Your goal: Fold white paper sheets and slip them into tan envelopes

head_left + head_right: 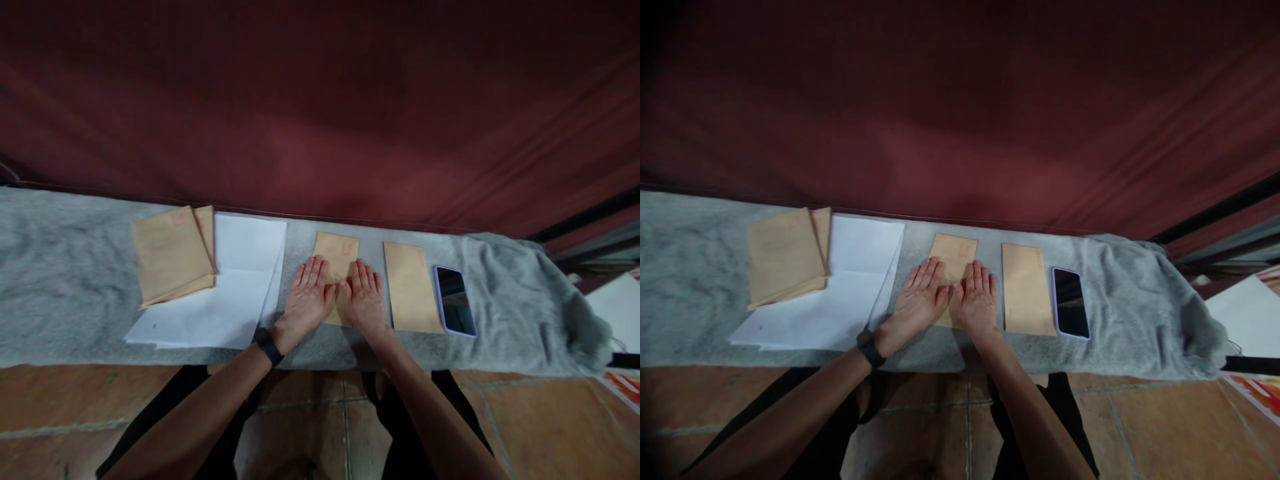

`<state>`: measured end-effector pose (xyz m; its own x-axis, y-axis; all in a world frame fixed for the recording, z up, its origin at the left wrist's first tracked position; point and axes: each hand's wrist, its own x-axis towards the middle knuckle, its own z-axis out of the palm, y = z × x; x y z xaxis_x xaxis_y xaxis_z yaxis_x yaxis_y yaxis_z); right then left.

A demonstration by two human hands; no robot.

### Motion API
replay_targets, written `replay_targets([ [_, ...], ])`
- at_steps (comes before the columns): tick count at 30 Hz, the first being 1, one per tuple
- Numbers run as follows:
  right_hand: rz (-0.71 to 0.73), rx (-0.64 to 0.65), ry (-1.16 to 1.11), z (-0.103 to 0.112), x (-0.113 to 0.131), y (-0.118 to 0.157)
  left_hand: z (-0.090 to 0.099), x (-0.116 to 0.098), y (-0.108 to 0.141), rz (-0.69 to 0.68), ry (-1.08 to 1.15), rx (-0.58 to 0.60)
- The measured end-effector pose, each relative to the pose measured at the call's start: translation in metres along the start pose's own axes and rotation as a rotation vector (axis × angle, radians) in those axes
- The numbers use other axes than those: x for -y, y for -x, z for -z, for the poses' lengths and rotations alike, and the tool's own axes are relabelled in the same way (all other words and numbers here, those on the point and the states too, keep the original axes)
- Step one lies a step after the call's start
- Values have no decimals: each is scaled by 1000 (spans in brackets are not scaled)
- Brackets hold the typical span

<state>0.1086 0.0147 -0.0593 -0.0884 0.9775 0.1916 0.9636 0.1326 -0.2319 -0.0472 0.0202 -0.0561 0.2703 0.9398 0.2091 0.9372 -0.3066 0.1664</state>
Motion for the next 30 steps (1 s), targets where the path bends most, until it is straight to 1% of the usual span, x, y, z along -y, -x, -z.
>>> replay_targets([
  [3,19,-12,-16,3,0,0,0,0,-1,8,-3,-10],
  [7,78,-27,-56,2,5,0,2,1,-2,-1,-2,1],
  [12,122,11,-96,-2,16,2,2,3,-2,-18,-11,35],
  [18,107,54,-71,-1,22,1,1,6,-4,-51,-13,57],
  [24,67,18,-44,-5,20,1,2,6,-6,-35,-14,52],
  [30,60,-12,-35,-9,17,4,2,6,-6,-18,-11,41],
])
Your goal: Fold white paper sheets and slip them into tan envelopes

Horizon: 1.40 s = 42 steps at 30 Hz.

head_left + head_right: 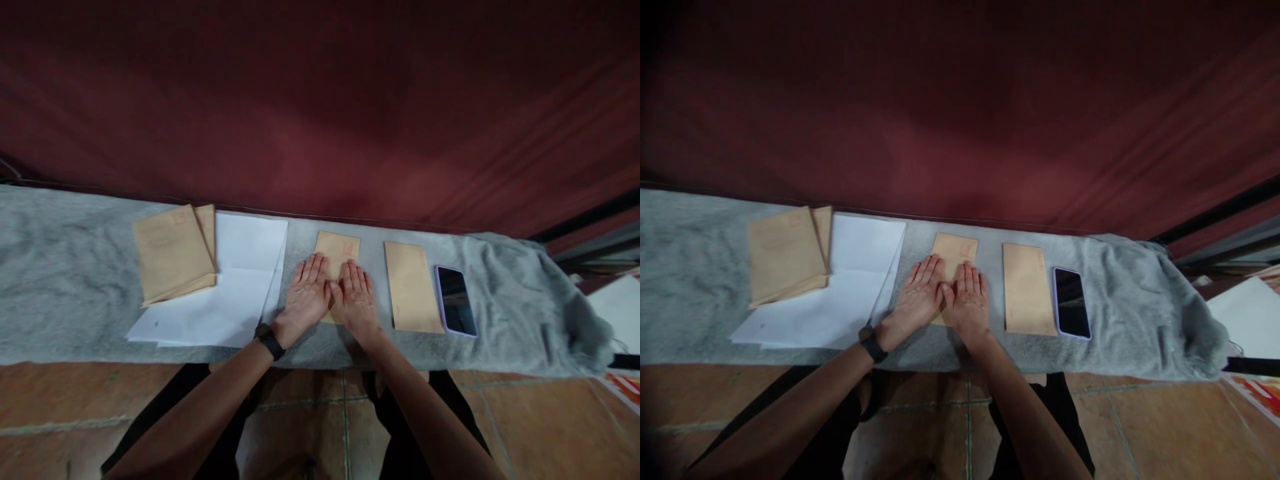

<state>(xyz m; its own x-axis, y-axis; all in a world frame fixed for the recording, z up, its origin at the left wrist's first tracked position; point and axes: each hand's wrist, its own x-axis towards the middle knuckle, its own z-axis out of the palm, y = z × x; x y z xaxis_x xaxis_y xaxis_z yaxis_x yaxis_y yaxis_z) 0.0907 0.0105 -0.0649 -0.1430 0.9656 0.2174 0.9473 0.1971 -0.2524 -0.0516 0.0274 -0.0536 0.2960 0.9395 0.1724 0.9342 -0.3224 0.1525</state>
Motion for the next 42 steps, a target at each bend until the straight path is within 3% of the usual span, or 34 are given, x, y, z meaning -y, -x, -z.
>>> replay_targets([
  [9,13,-18,-13,6,-10,2,1,2,2,32,26,-60],
  [22,-33,17,-76,7,-28,-1,11,9,5,64,4,-33],
  [27,-40,-12,-156,9,-30,-9,12,6,2,-83,86,-25],
  [32,7,42,-145,10,-26,-11,4,-6,5,-255,99,43],
  [42,76,94,-114,12,-24,-3,3,-3,4,-246,82,58],
])
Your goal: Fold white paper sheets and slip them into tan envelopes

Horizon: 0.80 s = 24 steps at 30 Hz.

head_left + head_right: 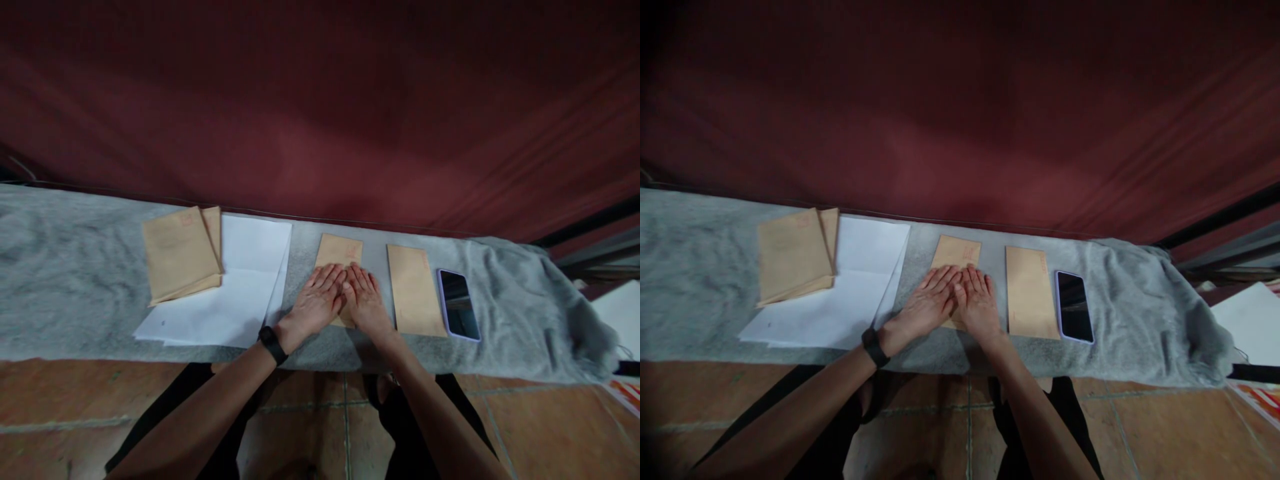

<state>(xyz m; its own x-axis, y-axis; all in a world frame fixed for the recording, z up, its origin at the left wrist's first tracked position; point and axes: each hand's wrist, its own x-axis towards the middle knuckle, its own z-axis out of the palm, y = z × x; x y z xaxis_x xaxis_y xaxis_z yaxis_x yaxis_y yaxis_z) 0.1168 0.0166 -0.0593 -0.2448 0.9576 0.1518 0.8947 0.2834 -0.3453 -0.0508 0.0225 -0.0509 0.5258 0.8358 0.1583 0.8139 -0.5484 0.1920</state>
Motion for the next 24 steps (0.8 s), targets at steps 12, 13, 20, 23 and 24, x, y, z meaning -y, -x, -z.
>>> replay_targets([
  [12,52,58,-58,3,-12,0,2,-12,16,-97,-19,5],
  [13,55,58,-49,3,-12,0,3,-12,17,-103,-18,7],
  [20,101,50,39,4,-5,5,9,-15,27,-138,8,33],
  [23,106,45,67,4,-1,8,10,-14,30,-113,20,34],
  [24,102,41,69,4,1,10,9,-13,31,-97,18,31],
])
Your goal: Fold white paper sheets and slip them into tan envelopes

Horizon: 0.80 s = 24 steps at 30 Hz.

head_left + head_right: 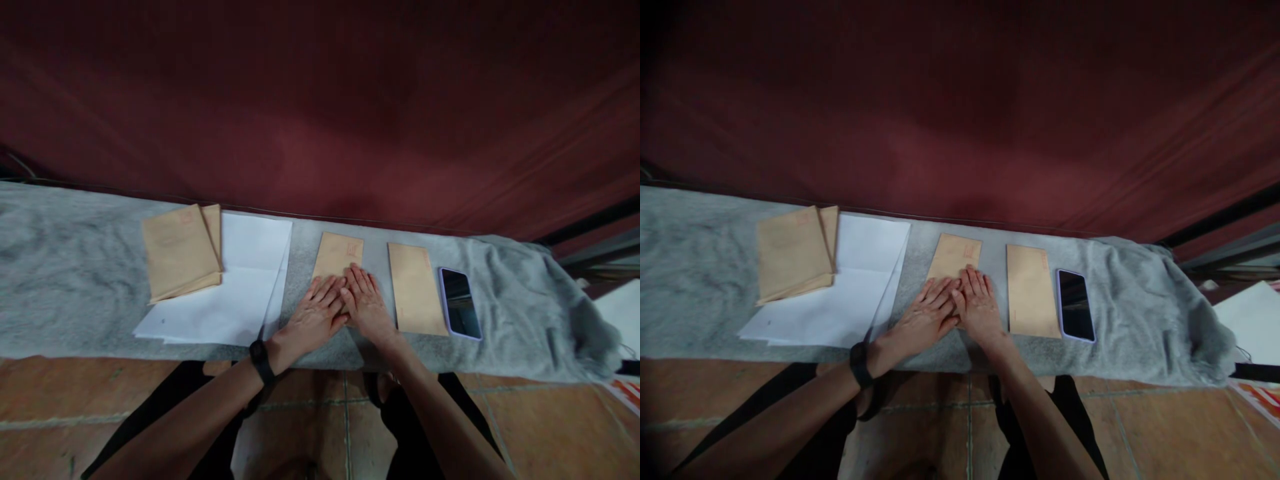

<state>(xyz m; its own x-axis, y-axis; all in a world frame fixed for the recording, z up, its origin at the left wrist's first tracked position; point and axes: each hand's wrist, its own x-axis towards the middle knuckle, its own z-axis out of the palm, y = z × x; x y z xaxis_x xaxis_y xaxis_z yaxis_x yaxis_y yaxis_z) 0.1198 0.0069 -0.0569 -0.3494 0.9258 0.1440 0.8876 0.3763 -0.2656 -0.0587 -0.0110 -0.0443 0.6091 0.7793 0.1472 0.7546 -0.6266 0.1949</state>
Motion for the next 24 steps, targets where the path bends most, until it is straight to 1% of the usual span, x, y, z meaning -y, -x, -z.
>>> replay_targets([
  [5,14,-24,-37,-3,12,9,-1,6,3,101,-26,-5],
  [10,84,-4,-39,-5,15,17,1,17,6,94,-46,30],
  [13,148,8,-39,-1,8,21,1,26,7,64,-48,66],
  [17,235,78,-42,7,-5,24,0,39,8,49,-16,95],
  [24,225,217,-128,16,-22,27,5,55,10,137,103,163],
])
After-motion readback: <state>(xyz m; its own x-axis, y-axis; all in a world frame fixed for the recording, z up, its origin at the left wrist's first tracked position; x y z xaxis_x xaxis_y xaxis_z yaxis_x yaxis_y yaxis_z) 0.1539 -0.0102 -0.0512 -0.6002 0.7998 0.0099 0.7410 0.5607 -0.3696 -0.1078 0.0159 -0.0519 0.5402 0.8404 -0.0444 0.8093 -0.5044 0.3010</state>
